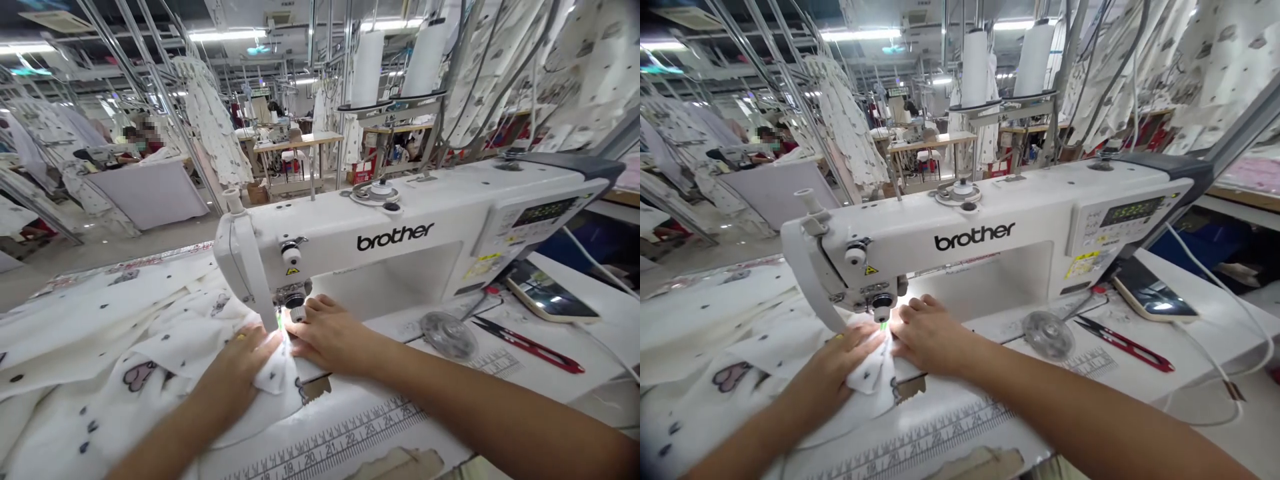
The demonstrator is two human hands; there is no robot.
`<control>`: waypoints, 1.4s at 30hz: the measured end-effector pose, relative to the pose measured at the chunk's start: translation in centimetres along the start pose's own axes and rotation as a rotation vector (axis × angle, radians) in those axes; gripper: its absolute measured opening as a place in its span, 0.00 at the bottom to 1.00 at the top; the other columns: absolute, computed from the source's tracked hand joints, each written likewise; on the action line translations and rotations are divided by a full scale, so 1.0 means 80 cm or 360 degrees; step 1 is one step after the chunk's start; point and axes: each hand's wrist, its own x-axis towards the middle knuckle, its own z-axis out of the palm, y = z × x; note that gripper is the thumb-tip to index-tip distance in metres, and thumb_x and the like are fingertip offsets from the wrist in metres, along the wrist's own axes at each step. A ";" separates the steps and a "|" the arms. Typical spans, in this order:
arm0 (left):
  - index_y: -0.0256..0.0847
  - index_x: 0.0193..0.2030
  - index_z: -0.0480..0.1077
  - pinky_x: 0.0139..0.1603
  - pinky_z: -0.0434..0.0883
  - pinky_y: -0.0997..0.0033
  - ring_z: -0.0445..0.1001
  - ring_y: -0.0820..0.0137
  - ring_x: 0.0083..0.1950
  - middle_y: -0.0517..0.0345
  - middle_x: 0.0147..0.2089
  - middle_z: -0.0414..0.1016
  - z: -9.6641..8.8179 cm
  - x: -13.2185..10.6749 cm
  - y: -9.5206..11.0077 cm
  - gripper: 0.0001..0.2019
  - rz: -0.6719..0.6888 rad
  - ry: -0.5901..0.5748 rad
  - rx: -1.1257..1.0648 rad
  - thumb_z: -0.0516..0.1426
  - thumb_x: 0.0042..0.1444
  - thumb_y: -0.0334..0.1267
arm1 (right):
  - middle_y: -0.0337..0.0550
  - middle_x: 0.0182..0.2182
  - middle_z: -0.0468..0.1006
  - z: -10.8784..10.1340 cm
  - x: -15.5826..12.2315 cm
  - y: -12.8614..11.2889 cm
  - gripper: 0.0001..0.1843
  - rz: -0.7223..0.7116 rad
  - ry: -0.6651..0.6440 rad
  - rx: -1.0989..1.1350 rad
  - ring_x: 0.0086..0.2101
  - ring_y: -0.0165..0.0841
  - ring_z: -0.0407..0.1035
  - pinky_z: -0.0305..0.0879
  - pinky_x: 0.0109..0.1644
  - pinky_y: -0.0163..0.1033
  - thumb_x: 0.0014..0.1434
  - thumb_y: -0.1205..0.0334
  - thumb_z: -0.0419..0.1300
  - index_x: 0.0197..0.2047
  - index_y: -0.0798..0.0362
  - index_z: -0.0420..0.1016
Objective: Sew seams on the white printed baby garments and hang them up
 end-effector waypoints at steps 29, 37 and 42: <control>0.37 0.56 0.66 0.51 0.70 0.53 0.67 0.58 0.52 0.48 0.49 0.71 -0.010 0.007 0.018 0.18 -0.0220 -0.0228 -0.0230 0.50 0.61 0.24 | 0.38 0.31 0.76 0.008 -0.010 0.004 0.16 -0.0705 0.0014 0.0286 0.31 0.31 0.65 0.57 0.42 0.39 0.69 0.50 0.53 0.42 0.52 0.75; 0.36 0.41 0.71 0.54 0.67 0.56 0.67 0.67 0.41 0.55 0.38 0.71 -0.026 0.007 0.032 0.09 0.0129 -0.0015 -0.0279 0.50 0.64 0.25 | 0.38 0.29 0.75 0.013 -0.010 0.011 0.18 -0.0827 0.0010 0.0382 0.30 0.31 0.66 0.59 0.42 0.39 0.70 0.50 0.50 0.45 0.51 0.77; 0.33 0.42 0.72 0.50 0.70 0.57 0.69 0.64 0.42 0.51 0.38 0.72 -0.020 0.007 0.034 0.08 0.0211 -0.0007 -0.0125 0.52 0.64 0.25 | 0.37 0.29 0.75 0.011 -0.011 0.012 0.17 -0.0829 -0.0012 0.0373 0.29 0.30 0.66 0.59 0.41 0.39 0.68 0.50 0.53 0.46 0.51 0.77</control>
